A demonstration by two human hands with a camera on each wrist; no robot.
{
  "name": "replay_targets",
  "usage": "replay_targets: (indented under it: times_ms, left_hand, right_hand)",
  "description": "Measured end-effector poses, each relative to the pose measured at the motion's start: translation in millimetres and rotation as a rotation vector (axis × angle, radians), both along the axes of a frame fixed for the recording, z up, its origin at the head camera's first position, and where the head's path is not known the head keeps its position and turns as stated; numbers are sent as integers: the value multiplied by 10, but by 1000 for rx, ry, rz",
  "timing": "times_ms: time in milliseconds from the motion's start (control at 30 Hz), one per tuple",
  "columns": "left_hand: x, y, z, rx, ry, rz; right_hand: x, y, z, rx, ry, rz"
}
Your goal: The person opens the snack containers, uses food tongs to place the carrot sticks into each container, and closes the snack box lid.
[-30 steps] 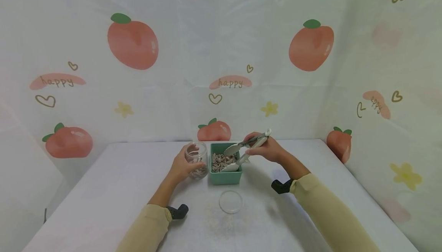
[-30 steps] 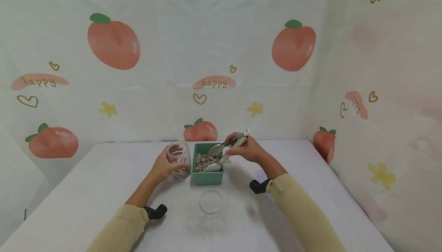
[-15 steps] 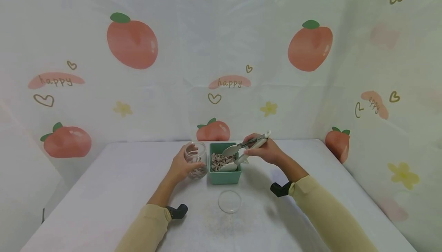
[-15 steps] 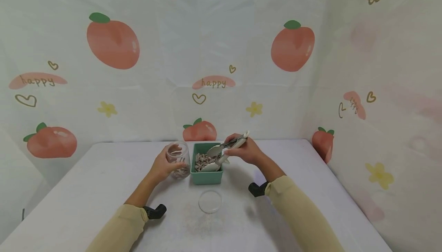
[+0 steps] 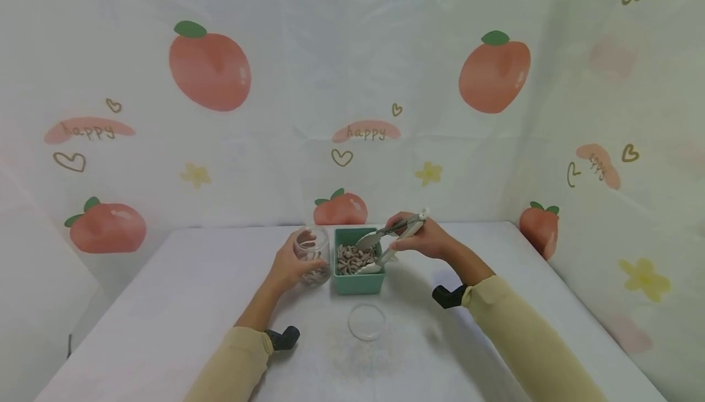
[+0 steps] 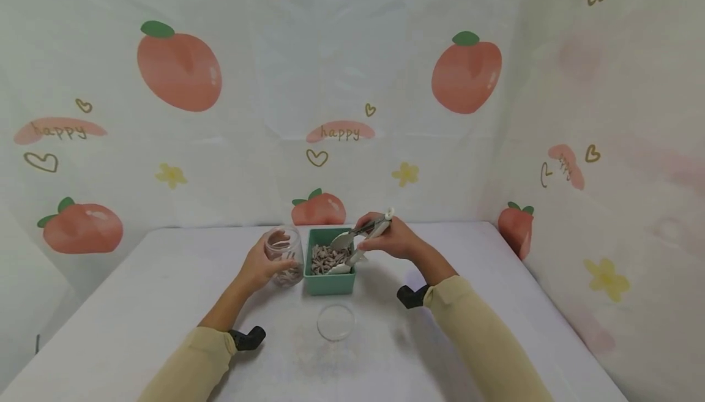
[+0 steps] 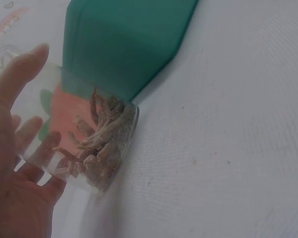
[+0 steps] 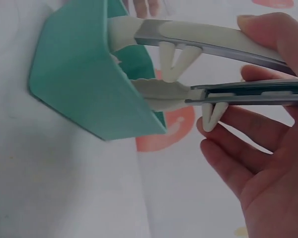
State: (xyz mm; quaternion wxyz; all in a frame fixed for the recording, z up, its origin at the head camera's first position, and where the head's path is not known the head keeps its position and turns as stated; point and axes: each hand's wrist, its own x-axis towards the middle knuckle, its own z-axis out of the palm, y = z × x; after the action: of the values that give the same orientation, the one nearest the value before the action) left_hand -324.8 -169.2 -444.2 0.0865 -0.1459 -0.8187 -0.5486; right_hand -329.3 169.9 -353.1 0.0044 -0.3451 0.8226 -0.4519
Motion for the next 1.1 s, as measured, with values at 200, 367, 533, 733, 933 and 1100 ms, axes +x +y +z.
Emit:
replay_targets:
  times_ms: [200,367,533,733,933,1100]
  left_hand:
    - [-29,10,3,-9,14,-1]
    - [-25,23,-2,5,19,-19]
    - [-10,19,3,-2,10,-11]
    - [-1,5,16,-3,0,-3]
    - [0,8,26,6,-5,-10]
    - [2,6,20,16,1,-17]
  right_hand:
    - [15,13,-51,-50,14,-45]
    - [19,22,-70,-77,23,-20]
    - [34,3,-49,-20,23,6]
    - [86,-20,-65,-1,63,-11]
    - [188,-16,-139,-66,89,-46]
    - [358,-49,-75,-107,99,-48]
